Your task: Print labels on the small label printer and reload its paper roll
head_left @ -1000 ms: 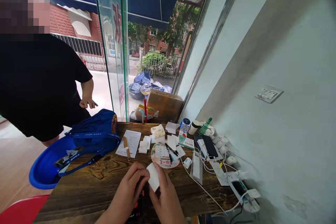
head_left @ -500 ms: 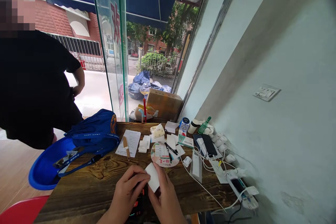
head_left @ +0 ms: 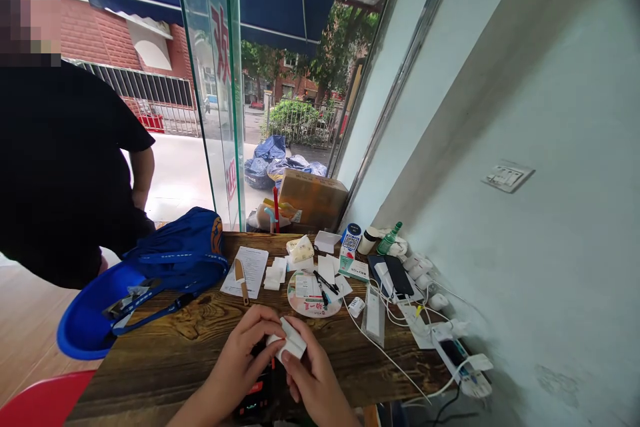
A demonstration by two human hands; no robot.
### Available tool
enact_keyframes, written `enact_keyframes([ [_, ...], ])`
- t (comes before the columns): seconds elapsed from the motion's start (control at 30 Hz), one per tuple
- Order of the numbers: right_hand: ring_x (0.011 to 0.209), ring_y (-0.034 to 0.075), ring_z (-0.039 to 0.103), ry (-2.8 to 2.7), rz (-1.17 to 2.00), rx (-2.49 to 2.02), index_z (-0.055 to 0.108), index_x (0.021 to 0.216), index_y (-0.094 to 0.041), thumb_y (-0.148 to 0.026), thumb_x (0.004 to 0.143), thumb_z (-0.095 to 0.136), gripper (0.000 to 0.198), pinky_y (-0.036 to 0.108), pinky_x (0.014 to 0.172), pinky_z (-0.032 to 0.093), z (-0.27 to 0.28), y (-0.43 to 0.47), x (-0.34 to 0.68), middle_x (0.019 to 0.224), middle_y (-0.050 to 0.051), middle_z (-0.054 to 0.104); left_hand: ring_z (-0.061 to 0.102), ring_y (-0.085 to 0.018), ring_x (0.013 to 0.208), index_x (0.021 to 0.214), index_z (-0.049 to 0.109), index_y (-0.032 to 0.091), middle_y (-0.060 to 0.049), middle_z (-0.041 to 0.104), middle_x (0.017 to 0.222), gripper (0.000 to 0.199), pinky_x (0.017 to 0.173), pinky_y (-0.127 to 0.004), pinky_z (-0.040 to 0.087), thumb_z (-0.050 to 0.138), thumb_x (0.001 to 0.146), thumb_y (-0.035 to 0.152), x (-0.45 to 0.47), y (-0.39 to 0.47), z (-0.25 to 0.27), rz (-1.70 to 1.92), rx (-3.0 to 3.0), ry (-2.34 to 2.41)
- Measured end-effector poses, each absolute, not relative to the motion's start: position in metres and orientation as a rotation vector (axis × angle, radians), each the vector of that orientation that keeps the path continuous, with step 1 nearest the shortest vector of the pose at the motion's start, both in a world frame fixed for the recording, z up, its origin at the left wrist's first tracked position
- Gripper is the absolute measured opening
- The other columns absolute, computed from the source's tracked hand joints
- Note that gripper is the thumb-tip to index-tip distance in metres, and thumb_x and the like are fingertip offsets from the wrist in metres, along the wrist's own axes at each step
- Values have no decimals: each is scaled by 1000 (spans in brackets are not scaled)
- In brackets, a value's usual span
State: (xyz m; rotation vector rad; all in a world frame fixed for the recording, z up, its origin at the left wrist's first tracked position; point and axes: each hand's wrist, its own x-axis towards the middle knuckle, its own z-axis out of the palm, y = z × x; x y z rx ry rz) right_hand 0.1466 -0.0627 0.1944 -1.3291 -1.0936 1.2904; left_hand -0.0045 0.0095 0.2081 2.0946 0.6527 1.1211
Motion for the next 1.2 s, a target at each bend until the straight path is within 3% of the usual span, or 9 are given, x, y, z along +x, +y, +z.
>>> enact_keyframes([
  [0.1,42,7,35,-929,1398,-1315,47,126,-20,-69,74,54,71,20,41,30,197,-60,138,60,-6,48,56,-15,92,88,62,21,-6,59,94,9,79,-25,47,54,87,18,-8,16,215,1026,2141,583],
  [0.2,43,6,36,-837,1391,-1329,51,120,-20,-72,71,55,72,20,41,29,197,-56,132,66,-4,52,55,-15,86,85,61,20,-5,59,85,10,75,-25,46,52,88,17,-8,18,217,1028,2159,546],
  [0.37,41,7,33,-808,1308,-1313,56,113,-17,-72,70,55,70,20,38,25,192,-52,127,54,-7,45,54,-15,86,83,64,21,-6,52,90,12,74,-23,46,52,88,19,-5,16,210,1112,2172,686],
  [0.7,49,9,41,-724,1284,-1362,65,104,-18,-50,70,62,47,18,40,30,194,-48,129,65,1,57,51,-16,82,75,65,20,-5,47,86,20,70,-24,43,54,87,31,-5,18,204,964,1935,710],
  [0.83,39,7,34,-785,1277,-1362,66,102,-15,-64,70,58,59,19,35,24,186,-46,130,50,-3,48,48,-16,84,75,64,21,-5,44,88,20,73,-25,41,55,87,35,-7,20,200,885,1843,707],
  [0.93,38,6,33,-856,1209,-1353,67,102,-15,-74,68,56,68,18,34,22,176,-44,131,53,-2,50,47,-16,86,74,64,20,-4,43,88,22,77,-25,39,56,86,37,-8,22,197,860,1781,683],
  [1.2,39,7,35,-936,1293,-1381,64,109,-13,-79,65,53,81,19,34,27,179,-38,136,51,-4,46,46,-17,87,75,61,19,-5,44,92,25,76,-26,38,59,83,42,-6,22,188,861,1553,609],
])
